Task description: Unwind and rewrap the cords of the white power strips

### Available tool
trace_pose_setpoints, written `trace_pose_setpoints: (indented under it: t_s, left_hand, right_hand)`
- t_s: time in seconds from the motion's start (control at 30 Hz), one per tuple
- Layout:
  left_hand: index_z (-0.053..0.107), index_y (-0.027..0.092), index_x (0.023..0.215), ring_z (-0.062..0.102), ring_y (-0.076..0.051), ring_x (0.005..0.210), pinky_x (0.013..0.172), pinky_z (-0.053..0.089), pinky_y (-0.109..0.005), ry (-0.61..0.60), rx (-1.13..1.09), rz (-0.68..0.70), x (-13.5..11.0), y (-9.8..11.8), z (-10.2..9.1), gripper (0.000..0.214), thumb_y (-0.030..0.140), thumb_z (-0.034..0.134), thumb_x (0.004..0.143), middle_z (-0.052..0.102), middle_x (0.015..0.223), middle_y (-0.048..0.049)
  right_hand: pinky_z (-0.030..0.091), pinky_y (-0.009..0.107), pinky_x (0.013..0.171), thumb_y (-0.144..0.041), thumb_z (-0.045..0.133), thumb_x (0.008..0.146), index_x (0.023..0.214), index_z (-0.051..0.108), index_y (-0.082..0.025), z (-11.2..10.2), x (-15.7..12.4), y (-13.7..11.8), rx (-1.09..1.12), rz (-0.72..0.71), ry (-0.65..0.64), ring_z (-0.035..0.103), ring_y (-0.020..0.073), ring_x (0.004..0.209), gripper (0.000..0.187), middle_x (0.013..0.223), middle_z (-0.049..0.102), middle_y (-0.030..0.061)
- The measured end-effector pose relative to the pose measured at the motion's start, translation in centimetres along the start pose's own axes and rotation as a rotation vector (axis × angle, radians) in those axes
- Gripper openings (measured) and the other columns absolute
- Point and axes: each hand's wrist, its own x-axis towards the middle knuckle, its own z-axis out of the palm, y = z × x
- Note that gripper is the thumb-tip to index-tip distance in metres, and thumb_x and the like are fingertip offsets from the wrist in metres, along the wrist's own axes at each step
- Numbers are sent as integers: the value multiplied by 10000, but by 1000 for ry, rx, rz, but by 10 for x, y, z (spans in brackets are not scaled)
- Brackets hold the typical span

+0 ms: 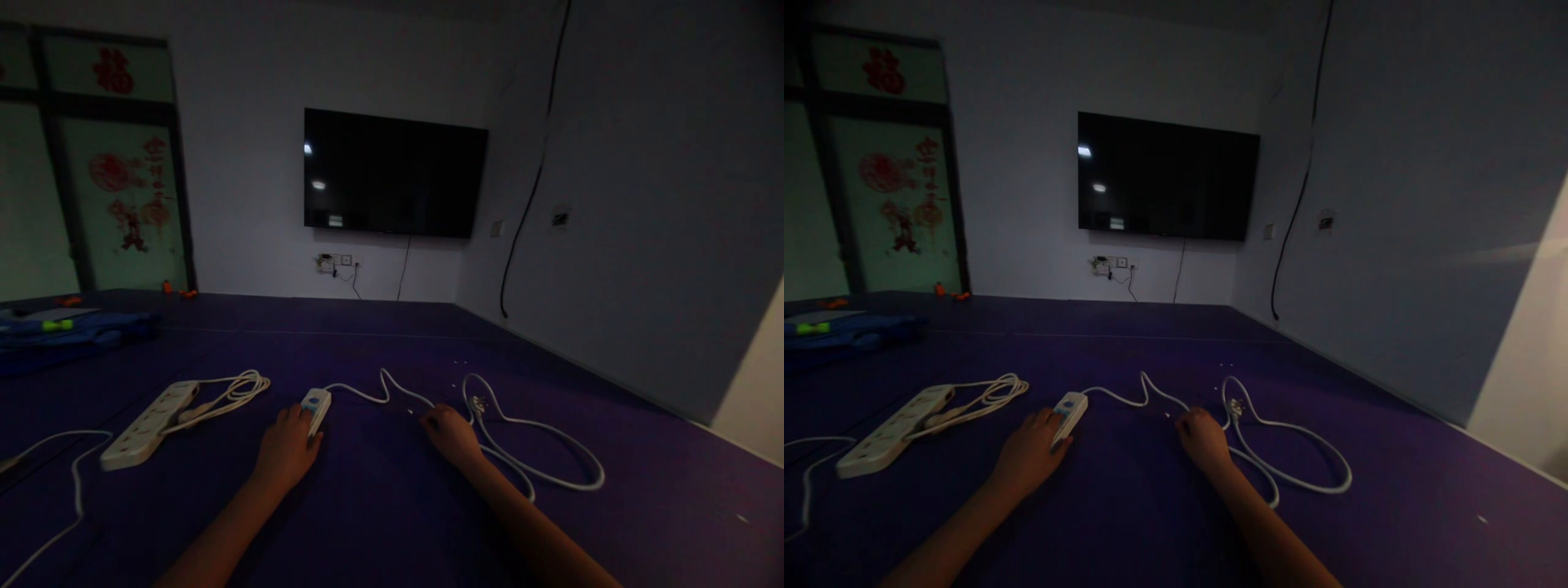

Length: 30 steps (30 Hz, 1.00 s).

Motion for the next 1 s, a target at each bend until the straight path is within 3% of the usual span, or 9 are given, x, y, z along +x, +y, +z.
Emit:
trace_pose_setpoints:
  t_s: [0.37, 0.53, 0.67, 0.83, 0.93, 1.0]
  left_hand:
    - [562, 116, 1085, 529, -262, 1019, 803, 448, -361, -18, 3, -2, 1, -1, 0, 319, 260, 416, 841, 558, 1130, -143]
    - [567, 126, 1082, 525, -255, 1034, 809, 446, -349, -11, -8, -1, 1, -1, 1, 311, 241, 424, 830, 562, 1132, -138]
    - [584, 135, 1051, 536, -258, 1034, 814, 442, -358, -20, -9, -4, 1, 0, -3, 291, 244, 439, 824, 573, 1127, -136]
    - [612, 137, 996, 528, -327, 1068, 844, 418, -451, -15, -12, -10, 11, 10, -19, 270, 278, 508, 789, 613, 1073, -161]
    - [569, 119, 1107, 515, -319, 1113, 889, 408, -429, 53, -165, 50, 29, 30, -33, 380, 282, 563, 765, 592, 1156, -173]
    - [400, 146, 1305, 438, -258, 1224, 964, 373, -368, 102, -219, 96, 47, 47, -42, 577, 251, 575, 765, 482, 1327, -145]
  right_hand:
    - [417, 255, 787, -228, 436, 851, 905, 683, -173, 1, 1, 1, 22, -14, 8, 605, 195, 924, 259, 944, 658, 87]
    - [409, 225, 812, -22, 383, 765, 991, 664, -197, -7, 0, 0, 5, -36, 35, 596, 166, 974, 401, 1059, 640, 65]
    - [402, 229, 842, 51, 362, 700, 1037, 655, -219, -29, 9, -8, -14, -54, 80, 582, 171, 1016, 522, 1118, 637, 54]
    - [423, 267, 811, 5, 406, 704, 979, 678, -266, -72, 41, -35, -45, -33, 105, 603, 200, 991, 472, 1044, 679, 26]
    - [430, 258, 781, -29, 452, 711, 906, 690, -264, -93, 61, -57, 47, -91, 156, 618, 191, 940, 388, 964, 700, 17]
    - [432, 250, 772, -31, 494, 685, 804, 692, -226, -102, 71, -72, 174, -130, 207, 625, 182, 894, 302, 891, 704, 31]
